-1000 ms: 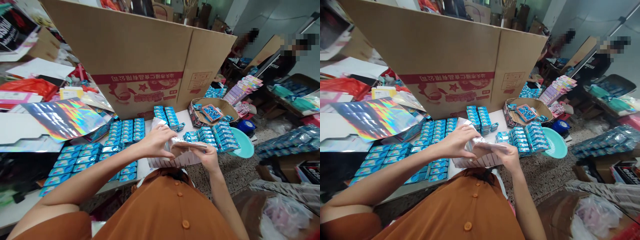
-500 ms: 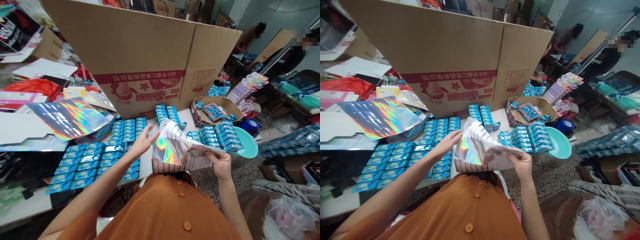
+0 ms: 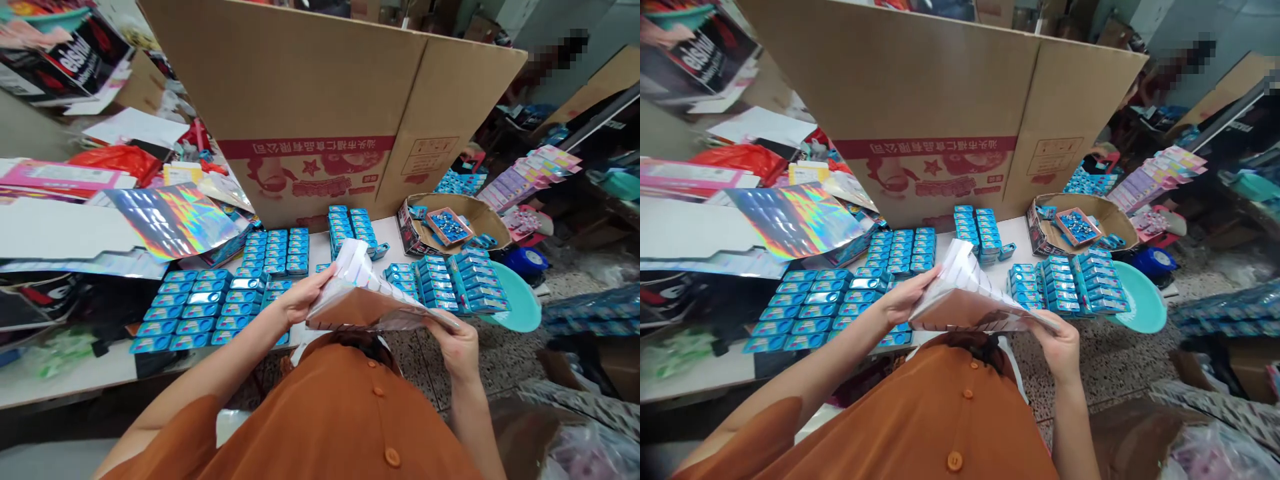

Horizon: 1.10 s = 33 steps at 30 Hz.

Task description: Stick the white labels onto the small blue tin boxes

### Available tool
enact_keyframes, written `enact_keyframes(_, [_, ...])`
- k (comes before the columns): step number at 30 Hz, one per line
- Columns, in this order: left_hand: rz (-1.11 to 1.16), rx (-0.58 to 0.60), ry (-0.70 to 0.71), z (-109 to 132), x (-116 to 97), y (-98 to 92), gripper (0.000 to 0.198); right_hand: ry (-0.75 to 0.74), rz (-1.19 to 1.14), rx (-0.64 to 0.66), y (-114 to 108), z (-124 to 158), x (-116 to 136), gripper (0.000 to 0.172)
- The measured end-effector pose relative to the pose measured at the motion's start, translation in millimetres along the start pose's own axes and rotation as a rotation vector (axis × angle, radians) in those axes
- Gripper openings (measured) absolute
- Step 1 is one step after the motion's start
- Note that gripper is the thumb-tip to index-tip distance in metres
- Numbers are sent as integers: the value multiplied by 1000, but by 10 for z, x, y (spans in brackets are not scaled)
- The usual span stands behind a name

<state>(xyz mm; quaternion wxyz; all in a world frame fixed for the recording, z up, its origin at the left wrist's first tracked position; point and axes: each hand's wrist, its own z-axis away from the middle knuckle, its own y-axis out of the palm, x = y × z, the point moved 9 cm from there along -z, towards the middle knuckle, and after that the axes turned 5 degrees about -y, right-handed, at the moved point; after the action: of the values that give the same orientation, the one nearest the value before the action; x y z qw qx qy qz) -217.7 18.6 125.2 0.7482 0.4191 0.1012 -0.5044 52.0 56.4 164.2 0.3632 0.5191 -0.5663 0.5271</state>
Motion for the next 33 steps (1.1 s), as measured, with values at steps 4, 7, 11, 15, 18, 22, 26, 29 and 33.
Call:
enact_keyframes(4, [-294, -203, 468, 76, -278, -111, 64, 60, 26, -82, -137, 37, -111, 16])
enact_keyframes(7, [-756, -499, 971, 475, -560, -56, 79, 106, 51, -113, -215, 85, -200, 20])
enact_keyframes(11, [-1417, -481, 1268, 708, -560, 459, 93, 88, 47, -55, -153, 111, -203, 19])
enact_keyframes(15, [-1711, -160, 1120, 460, -364, 764, 80, 58, 7, -71, -113, 119, -159, 16])
enact_keyframes(18, [-1785, -121, 947, 247, -261, 727, 31, 67, 19, -119, -139, 160, -160, 15])
enact_keyframes(22, [-1778, -64, 839, 161, -192, 657, 17, 66, 17, -51, -108, 217, -128, 13])
enact_keyframes(26, [-1810, -17, 800, 205, -244, 652, 20, -11, 127, 95, -65, 214, 40, 22])
enact_keyframes(29, [-1894, 7, 762, 244, -303, 637, 20, -39, 230, 192, 1, 180, 173, 36])
enact_keyframes(33, [-1967, 132, 696, 294, -301, 631, 18, -70, 302, 343, 214, 160, 310, 22])
